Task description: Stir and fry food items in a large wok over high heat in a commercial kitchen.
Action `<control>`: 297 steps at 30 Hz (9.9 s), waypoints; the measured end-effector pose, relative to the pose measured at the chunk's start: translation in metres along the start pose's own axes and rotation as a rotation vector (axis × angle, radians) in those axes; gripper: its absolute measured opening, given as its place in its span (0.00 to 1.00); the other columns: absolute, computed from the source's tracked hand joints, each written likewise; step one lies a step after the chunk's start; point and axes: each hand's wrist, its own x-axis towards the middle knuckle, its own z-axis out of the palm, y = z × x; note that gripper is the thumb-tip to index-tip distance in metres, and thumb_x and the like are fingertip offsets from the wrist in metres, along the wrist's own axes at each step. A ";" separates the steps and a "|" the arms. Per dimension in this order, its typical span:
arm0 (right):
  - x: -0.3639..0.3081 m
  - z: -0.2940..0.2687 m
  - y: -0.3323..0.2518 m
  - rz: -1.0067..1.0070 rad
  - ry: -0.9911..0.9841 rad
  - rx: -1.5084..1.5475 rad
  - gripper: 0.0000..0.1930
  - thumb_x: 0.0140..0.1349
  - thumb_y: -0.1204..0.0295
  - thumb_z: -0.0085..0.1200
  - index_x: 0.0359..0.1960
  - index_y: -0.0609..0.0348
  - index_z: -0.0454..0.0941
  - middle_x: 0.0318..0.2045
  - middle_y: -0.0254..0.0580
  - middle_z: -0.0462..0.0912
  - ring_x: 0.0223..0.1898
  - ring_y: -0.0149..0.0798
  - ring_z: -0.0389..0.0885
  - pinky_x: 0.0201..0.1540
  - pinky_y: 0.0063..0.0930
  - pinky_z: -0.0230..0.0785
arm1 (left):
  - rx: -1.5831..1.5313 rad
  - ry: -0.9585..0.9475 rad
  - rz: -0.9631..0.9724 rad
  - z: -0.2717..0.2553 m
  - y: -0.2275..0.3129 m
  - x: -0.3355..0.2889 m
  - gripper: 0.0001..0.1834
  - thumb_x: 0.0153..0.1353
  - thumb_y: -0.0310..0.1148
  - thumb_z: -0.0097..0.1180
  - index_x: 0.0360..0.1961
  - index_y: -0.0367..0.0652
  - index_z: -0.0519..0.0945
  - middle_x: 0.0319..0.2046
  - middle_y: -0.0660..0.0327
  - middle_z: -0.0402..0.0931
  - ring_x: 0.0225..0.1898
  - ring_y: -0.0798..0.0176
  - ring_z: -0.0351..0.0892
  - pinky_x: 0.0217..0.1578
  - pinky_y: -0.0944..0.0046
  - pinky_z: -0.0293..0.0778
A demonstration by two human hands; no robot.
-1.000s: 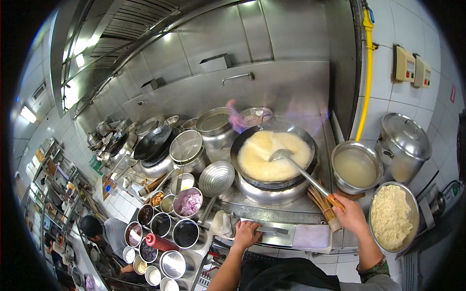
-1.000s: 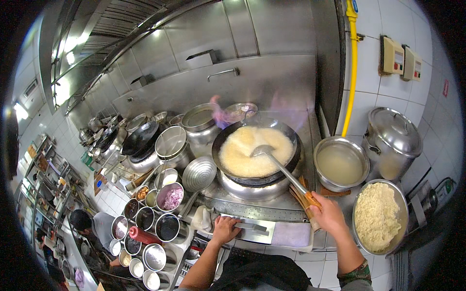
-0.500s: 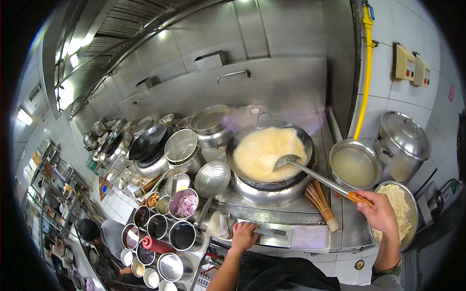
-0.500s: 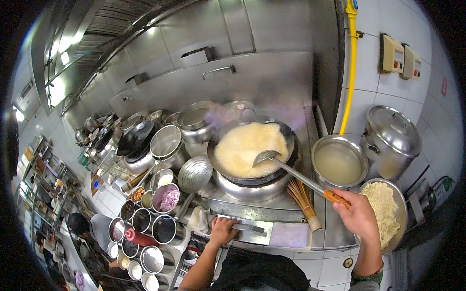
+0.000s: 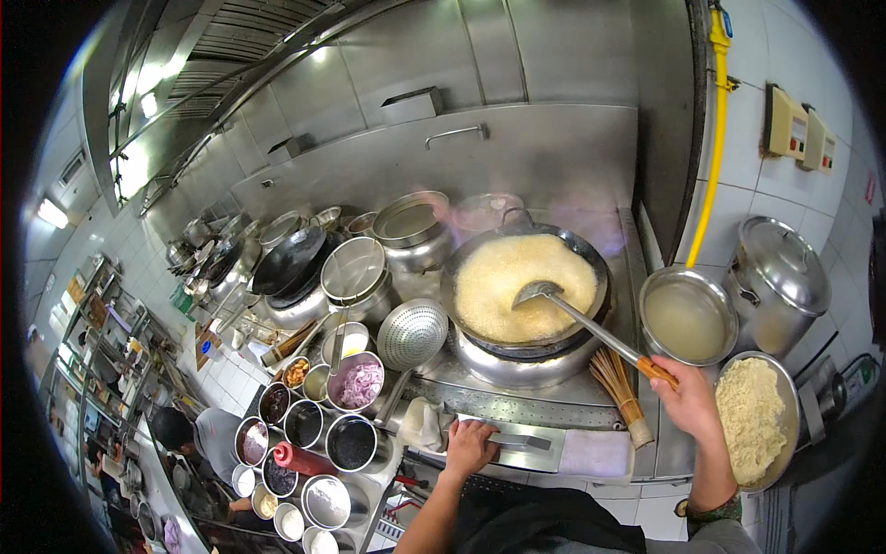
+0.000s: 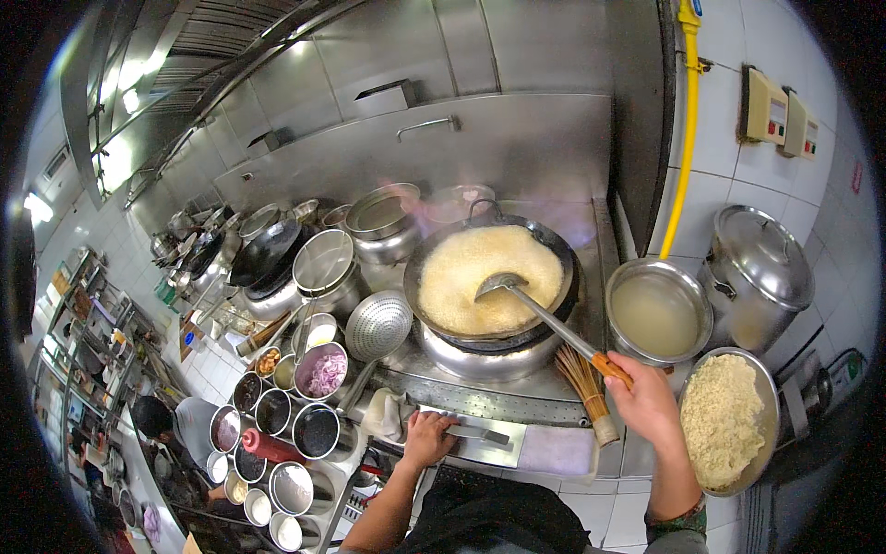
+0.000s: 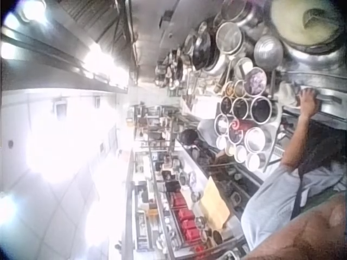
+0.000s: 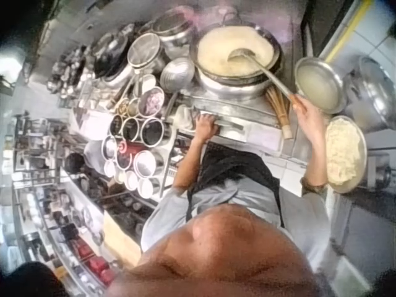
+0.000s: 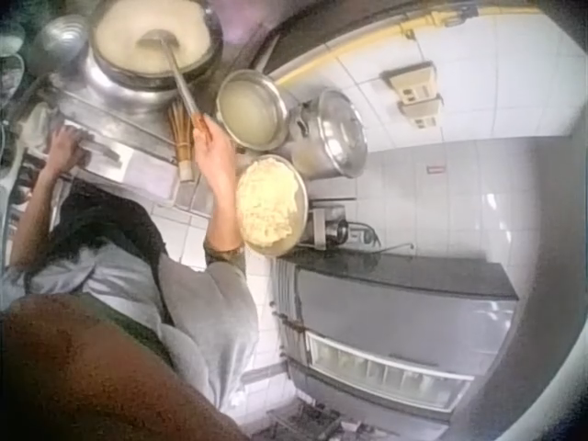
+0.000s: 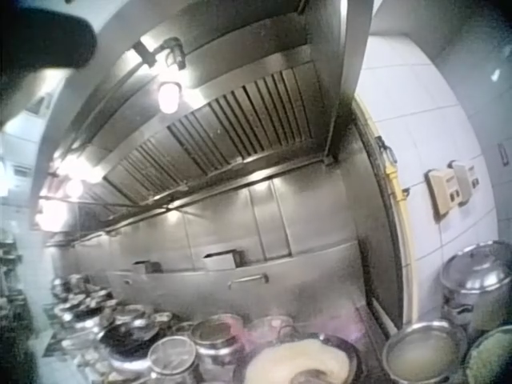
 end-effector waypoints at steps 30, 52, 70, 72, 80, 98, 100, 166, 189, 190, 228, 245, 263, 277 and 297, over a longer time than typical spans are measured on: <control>0.071 0.171 0.044 -0.174 0.102 -0.074 0.26 0.66 0.66 0.54 0.65 0.56 0.70 0.45 0.61 0.82 0.46 0.61 0.81 0.49 0.51 0.73 | 0.040 -0.016 0.014 0.001 0.002 0.002 0.17 0.53 0.42 0.63 0.46 0.55 0.83 0.43 0.61 0.79 0.57 0.53 0.72 0.66 0.40 0.58; 0.005 0.045 0.032 -0.120 0.017 -0.132 0.22 0.65 0.67 0.56 0.59 0.61 0.77 0.45 0.61 0.84 0.47 0.63 0.82 0.52 0.50 0.73 | 0.016 0.014 -0.002 0.002 0.001 -0.001 0.17 0.53 0.41 0.62 0.45 0.54 0.83 0.42 0.62 0.78 0.56 0.54 0.73 0.65 0.41 0.59; -0.026 -0.059 -0.020 -0.033 0.007 -0.102 0.18 0.62 0.69 0.60 0.51 0.65 0.81 0.37 0.60 0.85 0.39 0.59 0.85 0.44 0.40 0.76 | 0.049 -0.002 0.001 0.004 0.000 0.001 0.16 0.55 0.41 0.62 0.45 0.53 0.83 0.43 0.61 0.79 0.56 0.53 0.73 0.65 0.39 0.59; -0.030 -0.067 -0.020 -0.026 0.014 -0.075 0.17 0.61 0.70 0.60 0.51 0.66 0.82 0.37 0.60 0.85 0.38 0.58 0.85 0.43 0.39 0.76 | 0.049 -0.009 0.000 0.004 0.001 0.002 0.16 0.55 0.41 0.62 0.44 0.53 0.83 0.43 0.61 0.79 0.56 0.53 0.73 0.65 0.39 0.59; -0.037 -0.078 -0.017 0.005 0.007 -0.055 0.17 0.61 0.72 0.61 0.50 0.67 0.81 0.36 0.62 0.85 0.36 0.56 0.86 0.42 0.35 0.76 | 0.026 -0.001 -0.010 0.006 -0.003 0.001 0.18 0.53 0.43 0.63 0.45 0.54 0.85 0.41 0.59 0.79 0.56 0.50 0.73 0.65 0.40 0.58; 0.003 0.049 0.026 -0.070 -0.008 -0.118 0.21 0.64 0.66 0.57 0.57 0.60 0.77 0.44 0.60 0.84 0.45 0.62 0.83 0.50 0.50 0.74 | 0.082 -0.003 -0.011 0.006 0.001 0.001 0.18 0.50 0.41 0.64 0.44 0.53 0.83 0.43 0.60 0.78 0.56 0.52 0.73 0.64 0.38 0.59; 0.008 0.066 0.032 -0.084 0.000 -0.100 0.22 0.64 0.66 0.57 0.58 0.60 0.76 0.43 0.60 0.84 0.45 0.62 0.82 0.49 0.51 0.74 | 0.079 0.006 0.005 0.008 0.000 0.002 0.19 0.51 0.42 0.65 0.45 0.54 0.83 0.44 0.61 0.78 0.56 0.52 0.73 0.64 0.38 0.59; -0.035 -0.047 0.010 -0.017 0.012 -0.024 0.19 0.63 0.68 0.59 0.54 0.64 0.80 0.40 0.60 0.86 0.42 0.56 0.86 0.47 0.39 0.76 | 0.070 0.008 -0.001 0.005 0.002 -0.001 0.18 0.54 0.45 0.64 0.46 0.55 0.84 0.42 0.61 0.79 0.56 0.52 0.73 0.65 0.41 0.58; -0.024 0.001 0.045 -0.024 0.084 0.060 0.18 0.63 0.69 0.61 0.54 0.62 0.81 0.42 0.58 0.86 0.42 0.54 0.86 0.48 0.39 0.77 | 0.084 -0.007 0.009 0.005 0.004 -0.001 0.19 0.54 0.45 0.64 0.45 0.53 0.83 0.44 0.61 0.79 0.56 0.52 0.72 0.65 0.38 0.57; -0.021 0.011 0.051 -0.025 0.083 0.062 0.18 0.63 0.69 0.61 0.54 0.62 0.81 0.42 0.58 0.86 0.42 0.54 0.86 0.48 0.39 0.77 | 0.088 -0.013 0.005 0.005 0.004 0.000 0.19 0.53 0.45 0.64 0.45 0.53 0.83 0.44 0.61 0.79 0.56 0.52 0.72 0.65 0.38 0.57; 0.072 0.184 0.045 -0.119 0.165 0.030 0.23 0.64 0.67 0.57 0.61 0.57 0.73 0.45 0.58 0.83 0.47 0.61 0.81 0.48 0.50 0.74 | 0.146 -0.031 0.011 0.009 0.005 -0.003 0.21 0.54 0.47 0.64 0.46 0.50 0.82 0.45 0.59 0.78 0.55 0.49 0.73 0.64 0.36 0.59; 0.010 0.101 0.068 -0.079 0.054 -0.040 0.23 0.66 0.64 0.56 0.62 0.54 0.75 0.49 0.58 0.83 0.50 0.60 0.80 0.54 0.48 0.72 | 0.104 0.027 0.013 0.012 0.000 -0.003 0.20 0.54 0.47 0.64 0.47 0.52 0.83 0.45 0.60 0.79 0.56 0.52 0.74 0.65 0.38 0.58; -0.045 -0.024 0.038 -0.012 0.000 0.043 0.21 0.64 0.67 0.58 0.58 0.61 0.78 0.44 0.58 0.85 0.45 0.58 0.84 0.49 0.42 0.75 | 0.096 0.028 0.043 0.013 -0.002 -0.002 0.21 0.54 0.47 0.65 0.45 0.48 0.83 0.43 0.58 0.79 0.55 0.50 0.73 0.63 0.39 0.58; -0.060 -0.055 0.023 0.016 -0.001 0.043 0.21 0.62 0.71 0.60 0.57 0.64 0.79 0.37 0.59 0.86 0.36 0.52 0.86 0.42 0.34 0.76 | 0.093 0.011 0.014 0.007 0.001 -0.002 0.18 0.55 0.45 0.63 0.45 0.50 0.83 0.44 0.60 0.79 0.56 0.53 0.73 0.65 0.38 0.57; -0.006 0.069 0.055 -0.036 0.034 -0.044 0.22 0.65 0.65 0.58 0.60 0.56 0.76 0.43 0.60 0.84 0.43 0.61 0.83 0.48 0.49 0.74 | 0.071 0.000 0.005 0.004 0.004 0.001 0.18 0.53 0.43 0.65 0.44 0.52 0.82 0.42 0.60 0.77 0.56 0.52 0.73 0.64 0.37 0.58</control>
